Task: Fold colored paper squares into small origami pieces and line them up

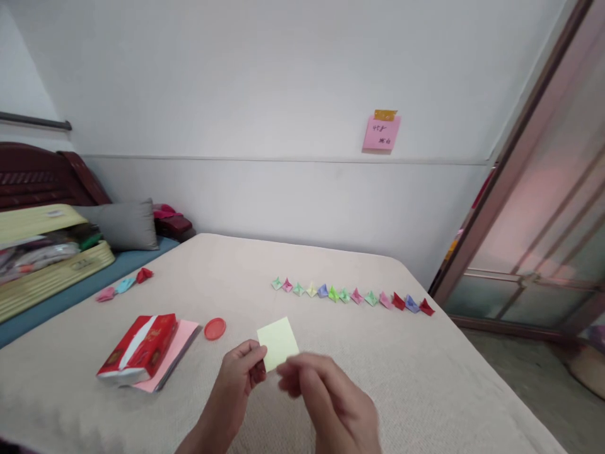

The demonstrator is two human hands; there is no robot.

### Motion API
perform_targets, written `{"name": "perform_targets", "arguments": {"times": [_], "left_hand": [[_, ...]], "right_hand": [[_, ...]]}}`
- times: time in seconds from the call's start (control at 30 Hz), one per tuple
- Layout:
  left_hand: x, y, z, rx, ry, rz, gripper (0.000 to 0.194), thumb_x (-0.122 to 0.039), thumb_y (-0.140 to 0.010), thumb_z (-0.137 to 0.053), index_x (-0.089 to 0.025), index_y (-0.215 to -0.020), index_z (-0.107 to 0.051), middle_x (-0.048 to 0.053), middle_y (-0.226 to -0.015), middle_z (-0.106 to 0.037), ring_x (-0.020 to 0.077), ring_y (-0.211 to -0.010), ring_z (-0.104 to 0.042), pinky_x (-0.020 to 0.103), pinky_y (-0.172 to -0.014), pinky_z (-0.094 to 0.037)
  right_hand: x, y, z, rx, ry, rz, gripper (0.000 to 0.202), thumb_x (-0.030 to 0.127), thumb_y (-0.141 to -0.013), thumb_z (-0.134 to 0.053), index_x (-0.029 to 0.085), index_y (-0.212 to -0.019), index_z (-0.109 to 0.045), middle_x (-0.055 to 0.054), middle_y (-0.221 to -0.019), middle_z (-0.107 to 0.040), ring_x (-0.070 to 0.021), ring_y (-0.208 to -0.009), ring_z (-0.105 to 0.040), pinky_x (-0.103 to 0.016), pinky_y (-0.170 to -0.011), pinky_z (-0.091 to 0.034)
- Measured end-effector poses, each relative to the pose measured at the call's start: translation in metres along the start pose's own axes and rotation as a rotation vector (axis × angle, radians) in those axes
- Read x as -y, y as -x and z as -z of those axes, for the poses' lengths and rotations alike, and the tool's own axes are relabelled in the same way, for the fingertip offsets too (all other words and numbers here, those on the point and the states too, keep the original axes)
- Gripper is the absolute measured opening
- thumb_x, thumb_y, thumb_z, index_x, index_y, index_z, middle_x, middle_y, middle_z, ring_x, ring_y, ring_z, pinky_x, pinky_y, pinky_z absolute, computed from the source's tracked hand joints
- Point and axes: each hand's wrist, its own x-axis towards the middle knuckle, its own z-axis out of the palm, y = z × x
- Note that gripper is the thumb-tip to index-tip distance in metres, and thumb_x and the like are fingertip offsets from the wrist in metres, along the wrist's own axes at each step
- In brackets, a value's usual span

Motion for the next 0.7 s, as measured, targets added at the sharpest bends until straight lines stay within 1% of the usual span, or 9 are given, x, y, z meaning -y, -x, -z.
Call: {"name": "perform_targets", "arguments": {"times": [0.03, 0.13, 0.17, 0.23, 0.3, 0.37, 0.5, 0.6, 0.7], "left_hand": [[-0.001, 0.001, 0.000, 0.001, 0.002, -0.004, 0.024, -0.027, -0.076, -0.062, -0.016, -0.059, -0.050, -0.004, -0.053, -0.045, 0.0105, -0.054, -0.040, 0.024, -0.054, -0.033], [-0.004, 0.003, 0.001, 0.010, 0.006, -0.017, 0.024, -0.027, -0.076, -0.063, -0.016, -0.058, -0.050, -0.003, -0.055, -0.046, 0.0109, -0.056, -0.041, 0.024, -0.055, -0.034], [-0.005, 0.003, 0.001, 0.012, 0.006, -0.019, 0.025, -0.027, -0.076, -0.063, -0.016, -0.058, -0.051, -0.003, -0.056, -0.047, 0.0110, -0.056, -0.041, 0.023, -0.055, -0.034], [-0.005, 0.002, 0.002, 0.014, 0.007, -0.019, 0.024, -0.028, -0.077, -0.063, -0.016, -0.059, -0.051, -0.003, -0.056, -0.047, 0.0111, -0.056, -0.042, 0.023, -0.055, -0.034], [-0.005, 0.001, 0.003, 0.020, 0.008, -0.017, 0.024, -0.028, -0.077, -0.062, -0.016, -0.060, -0.051, -0.003, -0.056, -0.047, 0.0108, -0.056, -0.041, 0.023, -0.055, -0.034], [-0.004, 0.000, 0.003, 0.035, 0.007, -0.015, 0.024, -0.028, -0.078, -0.062, -0.016, -0.060, -0.051, -0.003, -0.056, -0.046, 0.0105, -0.055, -0.041, 0.023, -0.055, -0.033], [-0.003, 0.001, 0.002, 0.087, -0.002, -0.003, 0.023, -0.027, -0.078, -0.062, -0.015, -0.061, -0.052, -0.003, -0.056, -0.047, 0.0102, -0.054, -0.041, 0.023, -0.053, -0.032], [-0.004, 0.003, 0.001, 0.122, -0.014, 0.003, 0.023, -0.027, -0.078, -0.062, -0.015, -0.061, -0.052, -0.003, -0.055, -0.047, 0.0105, -0.054, -0.041, 0.024, -0.054, -0.033], [-0.005, 0.004, -0.001, 0.140, -0.029, 0.005, 0.022, -0.026, -0.078, -0.062, -0.015, -0.062, -0.053, -0.003, -0.056, -0.048, 0.0104, -0.054, -0.042, 0.024, -0.055, -0.033]], "right_hand": [[-0.006, -0.009, -0.007, -0.025, -0.024, -0.023, 0.019, 0.035, -0.088, -0.054, 0.026, -0.085, -0.070, -0.003, -0.078, -0.069, -0.0223, -0.075, -0.061, -0.033, -0.069, -0.049], [-0.031, -0.027, -0.021, -0.195, -0.159, -0.223, 0.021, 0.037, -0.075, -0.066, 0.018, -0.084, -0.069, -0.001, -0.060, -0.062, -0.0179, -0.058, -0.053, -0.029, -0.056, -0.044], [-0.040, -0.030, -0.023, -0.235, -0.165, -0.258, 0.026, 0.037, -0.073, -0.067, 0.017, -0.090, -0.067, -0.001, -0.062, -0.063, -0.0175, -0.059, -0.053, -0.029, -0.056, -0.043], [-0.051, -0.032, -0.024, -0.266, -0.180, -0.286, 0.038, 0.035, -0.068, -0.071, 0.015, -0.099, -0.064, -0.004, -0.076, -0.068, -0.0199, -0.070, -0.057, -0.029, -0.060, -0.044], [-0.057, -0.032, -0.024, -0.269, -0.197, -0.285, 0.048, 0.033, -0.063, -0.074, 0.014, -0.105, -0.060, -0.009, -0.092, -0.069, -0.0231, -0.083, -0.060, -0.029, -0.064, -0.045], [-0.058, -0.031, -0.026, -0.257, -0.225, -0.288, 0.051, 0.033, -0.061, -0.075, 0.014, -0.106, -0.058, -0.011, -0.095, -0.069, -0.0238, -0.085, -0.060, -0.029, -0.064, -0.044], [-0.055, -0.030, -0.030, -0.207, -0.306, -0.340, 0.051, 0.032, -0.062, -0.074, 0.015, -0.107, -0.056, -0.005, -0.076, -0.072, -0.0196, -0.069, -0.058, -0.027, -0.058, -0.042], [-0.055, -0.029, -0.031, -0.193, -0.333, -0.344, 0.052, 0.028, -0.061, -0.074, 0.014, -0.107, -0.056, 0.000, -0.060, -0.066, -0.0167, -0.059, -0.054, -0.026, -0.054, -0.039], [-0.055, -0.030, -0.029, -0.184, -0.342, -0.324, 0.049, 0.025, -0.061, -0.073, 0.013, -0.105, -0.057, 0.003, -0.054, -0.062, -0.0139, -0.052, -0.049, -0.025, -0.051, -0.036]]}}
